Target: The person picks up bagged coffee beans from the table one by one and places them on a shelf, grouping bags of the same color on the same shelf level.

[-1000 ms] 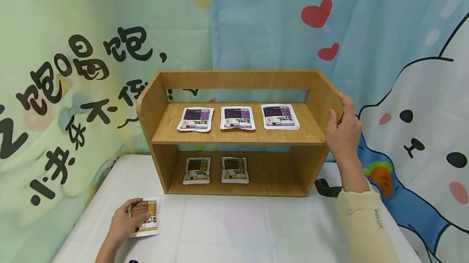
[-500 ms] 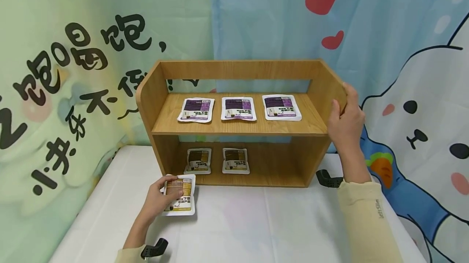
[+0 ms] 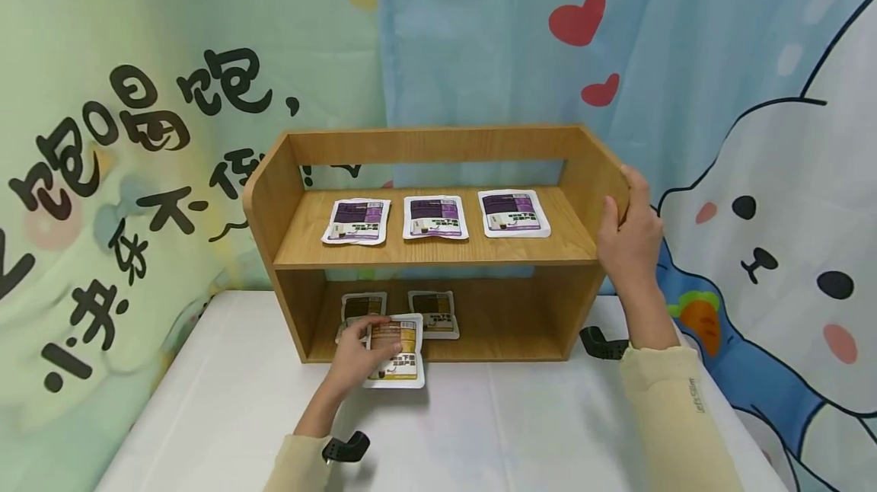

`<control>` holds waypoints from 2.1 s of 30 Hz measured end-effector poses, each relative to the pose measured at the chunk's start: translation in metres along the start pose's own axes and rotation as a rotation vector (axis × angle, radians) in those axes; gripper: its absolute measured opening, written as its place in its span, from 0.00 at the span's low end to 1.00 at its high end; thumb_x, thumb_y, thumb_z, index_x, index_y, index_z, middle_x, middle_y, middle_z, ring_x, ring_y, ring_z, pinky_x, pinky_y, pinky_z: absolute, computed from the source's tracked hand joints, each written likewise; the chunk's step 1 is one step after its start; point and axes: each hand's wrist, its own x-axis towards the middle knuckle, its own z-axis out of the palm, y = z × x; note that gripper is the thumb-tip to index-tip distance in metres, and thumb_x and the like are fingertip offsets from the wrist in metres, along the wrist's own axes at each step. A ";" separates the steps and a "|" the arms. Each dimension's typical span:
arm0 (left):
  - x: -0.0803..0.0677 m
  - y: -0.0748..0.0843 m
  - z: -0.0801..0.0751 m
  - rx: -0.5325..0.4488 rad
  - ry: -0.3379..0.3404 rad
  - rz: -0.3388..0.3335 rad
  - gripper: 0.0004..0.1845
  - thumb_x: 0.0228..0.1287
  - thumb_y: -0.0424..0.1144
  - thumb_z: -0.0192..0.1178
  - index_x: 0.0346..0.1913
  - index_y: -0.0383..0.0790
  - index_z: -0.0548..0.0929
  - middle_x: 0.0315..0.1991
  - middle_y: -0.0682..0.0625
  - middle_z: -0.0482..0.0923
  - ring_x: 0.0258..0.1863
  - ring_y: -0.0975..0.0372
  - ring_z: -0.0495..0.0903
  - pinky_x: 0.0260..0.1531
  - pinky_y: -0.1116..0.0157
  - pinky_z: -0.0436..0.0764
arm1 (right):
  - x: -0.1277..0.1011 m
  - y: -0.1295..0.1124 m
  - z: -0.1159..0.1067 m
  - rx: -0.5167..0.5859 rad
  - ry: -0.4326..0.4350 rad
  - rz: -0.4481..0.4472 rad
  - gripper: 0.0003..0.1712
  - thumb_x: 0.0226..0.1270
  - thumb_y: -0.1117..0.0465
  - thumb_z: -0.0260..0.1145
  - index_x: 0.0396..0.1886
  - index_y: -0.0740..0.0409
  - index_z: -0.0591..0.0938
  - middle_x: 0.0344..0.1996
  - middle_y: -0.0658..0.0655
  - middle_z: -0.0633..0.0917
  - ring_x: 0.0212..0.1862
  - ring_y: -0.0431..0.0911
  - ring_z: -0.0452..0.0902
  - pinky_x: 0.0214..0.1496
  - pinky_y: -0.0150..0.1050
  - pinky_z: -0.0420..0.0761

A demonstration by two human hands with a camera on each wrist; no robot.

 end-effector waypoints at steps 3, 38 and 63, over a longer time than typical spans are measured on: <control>0.008 0.002 0.016 -0.011 -0.039 0.020 0.27 0.51 0.42 0.75 0.56 0.42 0.81 0.62 0.41 0.71 0.67 0.45 0.62 0.61 0.44 0.63 | -0.005 0.002 -0.001 -0.006 -0.006 0.011 0.25 0.76 0.61 0.53 0.70 0.49 0.65 0.50 0.71 0.80 0.42 0.67 0.80 0.39 0.63 0.79; 0.065 0.028 0.129 0.074 -0.139 0.041 0.26 0.54 0.49 0.73 0.56 0.50 0.80 0.61 0.48 0.73 0.64 0.51 0.68 0.60 0.51 0.68 | -0.007 0.004 -0.004 -0.017 0.009 0.011 0.25 0.76 0.60 0.54 0.70 0.48 0.66 0.47 0.71 0.80 0.42 0.68 0.80 0.37 0.63 0.79; 0.080 0.030 0.144 0.042 -0.074 -0.005 0.28 0.56 0.47 0.72 0.60 0.50 0.78 0.64 0.46 0.70 0.63 0.50 0.68 0.56 0.54 0.72 | 0.001 0.002 0.007 0.013 0.003 -0.015 0.25 0.76 0.60 0.54 0.70 0.47 0.65 0.51 0.70 0.80 0.44 0.67 0.80 0.38 0.63 0.79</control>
